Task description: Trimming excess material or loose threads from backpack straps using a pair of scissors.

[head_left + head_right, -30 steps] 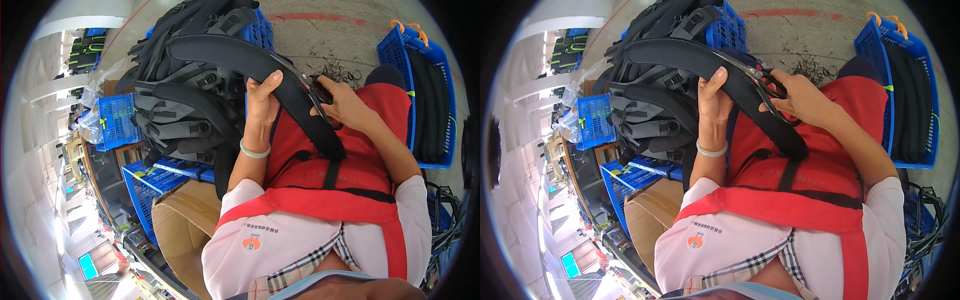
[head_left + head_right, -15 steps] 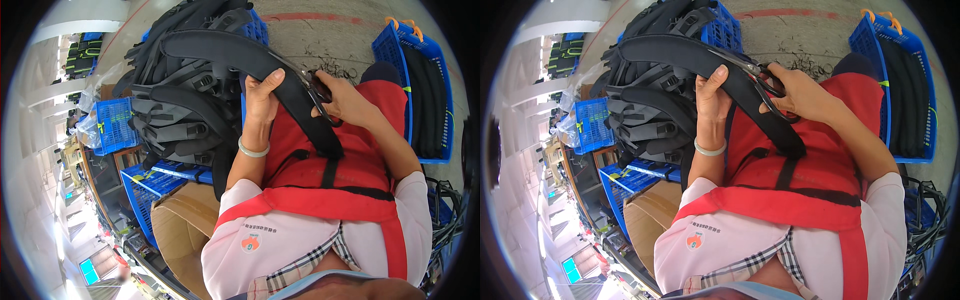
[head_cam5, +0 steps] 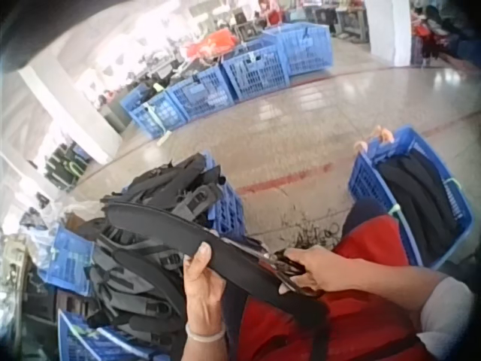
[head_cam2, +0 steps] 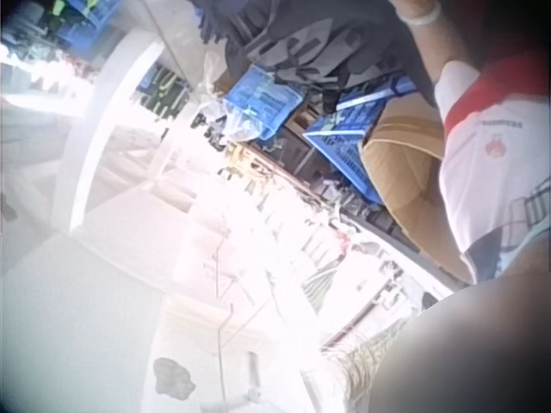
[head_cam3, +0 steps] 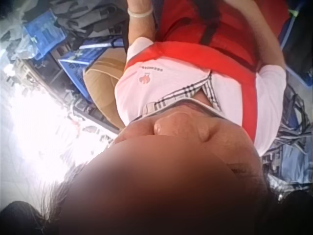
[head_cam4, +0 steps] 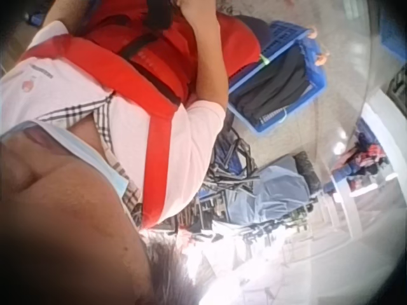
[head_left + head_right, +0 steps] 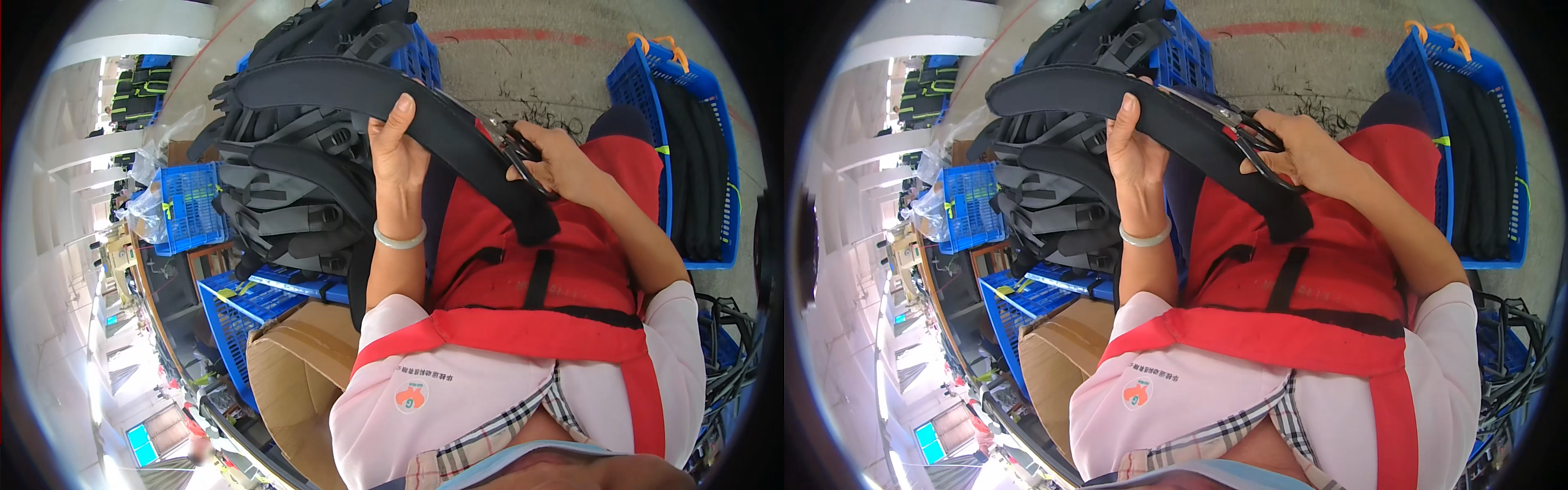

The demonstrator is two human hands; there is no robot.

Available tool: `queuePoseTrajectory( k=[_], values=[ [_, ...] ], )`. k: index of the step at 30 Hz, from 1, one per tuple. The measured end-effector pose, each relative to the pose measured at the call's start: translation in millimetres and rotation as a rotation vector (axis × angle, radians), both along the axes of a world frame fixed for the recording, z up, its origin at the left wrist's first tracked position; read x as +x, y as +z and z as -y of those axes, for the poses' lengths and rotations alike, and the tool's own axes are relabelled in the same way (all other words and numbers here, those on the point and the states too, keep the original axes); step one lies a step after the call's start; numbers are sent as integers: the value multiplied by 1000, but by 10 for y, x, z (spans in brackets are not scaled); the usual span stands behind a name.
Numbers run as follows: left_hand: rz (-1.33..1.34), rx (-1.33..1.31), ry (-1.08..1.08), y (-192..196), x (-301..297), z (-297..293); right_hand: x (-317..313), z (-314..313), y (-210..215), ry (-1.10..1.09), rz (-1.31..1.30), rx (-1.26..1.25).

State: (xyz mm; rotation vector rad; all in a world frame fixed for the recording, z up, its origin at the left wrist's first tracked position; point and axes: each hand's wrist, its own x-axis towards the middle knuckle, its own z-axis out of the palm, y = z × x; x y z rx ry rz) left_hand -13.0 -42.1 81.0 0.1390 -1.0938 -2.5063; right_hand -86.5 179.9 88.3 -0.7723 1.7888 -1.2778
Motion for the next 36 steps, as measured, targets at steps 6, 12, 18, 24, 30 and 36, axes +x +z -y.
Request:
queuePoseTrajectory(
  k=[6, 12, 18, 24, 30, 36],
  values=[
    [31, -55, 14, 41, -42, -189, -104, 29, -134, -30, -372, -142],
    [58, -5, -48, -64, -14, -341, -98, 29, 30, -30, -298, -42],
    [-21, -19, -58, -24, -45, -176, -106, 19, -13, -43, -200, -60],
    [-7, -91, -41, 1, -16, -246, -113, 21, -48, -26, -401, -35],
    [21, -7, -19, 14, -4, -291, -133, -25, 10, -8, -411, 18],
    [39, -19, -41, -62, 2, -268, -61, -140, -66, -17, -350, 85]
  ],
)
